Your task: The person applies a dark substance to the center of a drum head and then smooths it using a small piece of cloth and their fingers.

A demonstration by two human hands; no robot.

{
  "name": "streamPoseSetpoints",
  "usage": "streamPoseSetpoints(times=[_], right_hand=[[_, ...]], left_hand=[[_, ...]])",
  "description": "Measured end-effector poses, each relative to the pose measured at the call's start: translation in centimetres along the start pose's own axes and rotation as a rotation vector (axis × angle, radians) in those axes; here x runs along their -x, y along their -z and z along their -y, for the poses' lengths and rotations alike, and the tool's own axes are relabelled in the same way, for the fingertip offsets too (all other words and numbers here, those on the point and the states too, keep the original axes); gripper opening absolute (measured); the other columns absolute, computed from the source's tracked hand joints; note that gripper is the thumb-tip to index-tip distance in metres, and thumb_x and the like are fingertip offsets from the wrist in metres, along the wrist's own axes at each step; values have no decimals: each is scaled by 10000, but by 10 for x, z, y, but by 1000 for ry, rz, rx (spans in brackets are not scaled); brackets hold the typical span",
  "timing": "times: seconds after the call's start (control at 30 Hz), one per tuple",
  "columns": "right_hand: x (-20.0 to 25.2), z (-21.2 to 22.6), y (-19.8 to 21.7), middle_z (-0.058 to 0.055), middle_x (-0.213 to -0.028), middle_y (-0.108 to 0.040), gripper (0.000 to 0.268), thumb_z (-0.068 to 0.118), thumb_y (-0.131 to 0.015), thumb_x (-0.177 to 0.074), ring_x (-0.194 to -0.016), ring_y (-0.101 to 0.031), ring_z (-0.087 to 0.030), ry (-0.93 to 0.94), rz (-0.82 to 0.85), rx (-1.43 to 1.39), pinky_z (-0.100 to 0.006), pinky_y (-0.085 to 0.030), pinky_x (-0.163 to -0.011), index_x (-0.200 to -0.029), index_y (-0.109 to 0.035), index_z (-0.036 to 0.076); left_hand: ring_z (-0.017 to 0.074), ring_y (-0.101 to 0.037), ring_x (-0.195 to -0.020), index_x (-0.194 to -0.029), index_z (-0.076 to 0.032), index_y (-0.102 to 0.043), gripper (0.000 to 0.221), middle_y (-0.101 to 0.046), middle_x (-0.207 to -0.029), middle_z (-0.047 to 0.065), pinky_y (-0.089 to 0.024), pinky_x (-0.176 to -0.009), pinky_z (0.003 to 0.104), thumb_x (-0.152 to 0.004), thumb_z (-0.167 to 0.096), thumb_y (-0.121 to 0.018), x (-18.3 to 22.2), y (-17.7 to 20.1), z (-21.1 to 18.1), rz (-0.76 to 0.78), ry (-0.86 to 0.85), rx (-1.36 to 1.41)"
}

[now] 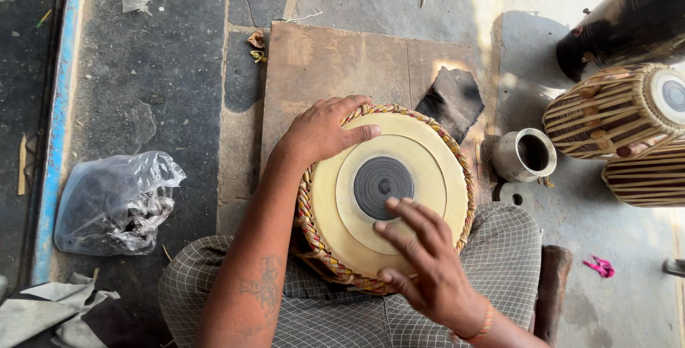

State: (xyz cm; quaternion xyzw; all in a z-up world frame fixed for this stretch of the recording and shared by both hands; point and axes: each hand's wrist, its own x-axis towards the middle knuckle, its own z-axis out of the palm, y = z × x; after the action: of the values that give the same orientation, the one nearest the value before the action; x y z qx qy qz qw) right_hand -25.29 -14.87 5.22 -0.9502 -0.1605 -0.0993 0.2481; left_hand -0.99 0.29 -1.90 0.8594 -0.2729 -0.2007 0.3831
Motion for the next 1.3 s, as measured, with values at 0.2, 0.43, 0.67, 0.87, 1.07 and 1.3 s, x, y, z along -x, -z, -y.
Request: streamPoseSetpoints(times=[0.2, 0.43, 0.67, 0.87, 1.07, 1.3], right_hand=[[-3, -55, 13, -155, -1473, -567, 517, 145, -734, -887, -1345, -536, -380, -21, -226, 43, -487, -445, -1137, -1380, -593, 74], [-11, -67, 17, -126, -1447, -589, 501, 147, -730, -886, -1297, -573, -351, 10, -190, 40, -474, -464, -1095, -1366, -604, 74], [-16, -77, 19, -104, -1432, -607, 499, 137, -733, -888, -1279, -586, -344, 9, -145, 38, -484, -455, -1116, -1369, -606, 99], [-21, -61, 23, -106, -1446, -608, 382, 195, -672, -952, -1320, -579, -329, -55, -125, -110, -462, -436, -1136, -1315, -648, 79], [-30, -50, 25, -52, -1242, -690, 340, 312, -480, -1066, -1165, -640, -258, -342, -21, -333, -394, -485, -1017, -979, -749, 123], [-55, -27, 5, -88, -1241, -627, 204, 310, -662, -936, -1226, -491, -333, -126, 83, 119, -483, -356, -1034, -978, -700, 113]], left_hand=[[299, -548, -1317, -1145, -169, -670, 691, -642, -1321, 71, -438, -1079, 504, -756, -739, -715, 17, 38, -13, -5, 144, -291], [291, -558, -1309, -1150, -156, -686, 691, -620, -1345, 67, -436, -1078, 486, -738, -705, -757, 23, 38, -12, -192, 73, -176], [318, -530, -1384, -1462, -161, -569, 821, -565, -1497, 131, -423, -1138, 446, -837, -677, -697, -6, 1, 0, -39, -290, 104], [305, -559, -1359, -1461, -265, -557, 841, -594, -1472, 101, -436, -1119, 433, -761, -709, -696, -8, 5, 0, 64, -81, 104], [321, -551, -1356, -1461, -295, -550, 846, -589, -1467, 103, -423, -1117, 445, -751, -736, -682, -9, 4, 0, 74, -62, 93], [334, -580, -1328, -1457, -281, -563, 824, -620, -1431, 120, -441, -1116, 446, -771, -727, -669, -7, 4, 1, 62, -76, 75]])
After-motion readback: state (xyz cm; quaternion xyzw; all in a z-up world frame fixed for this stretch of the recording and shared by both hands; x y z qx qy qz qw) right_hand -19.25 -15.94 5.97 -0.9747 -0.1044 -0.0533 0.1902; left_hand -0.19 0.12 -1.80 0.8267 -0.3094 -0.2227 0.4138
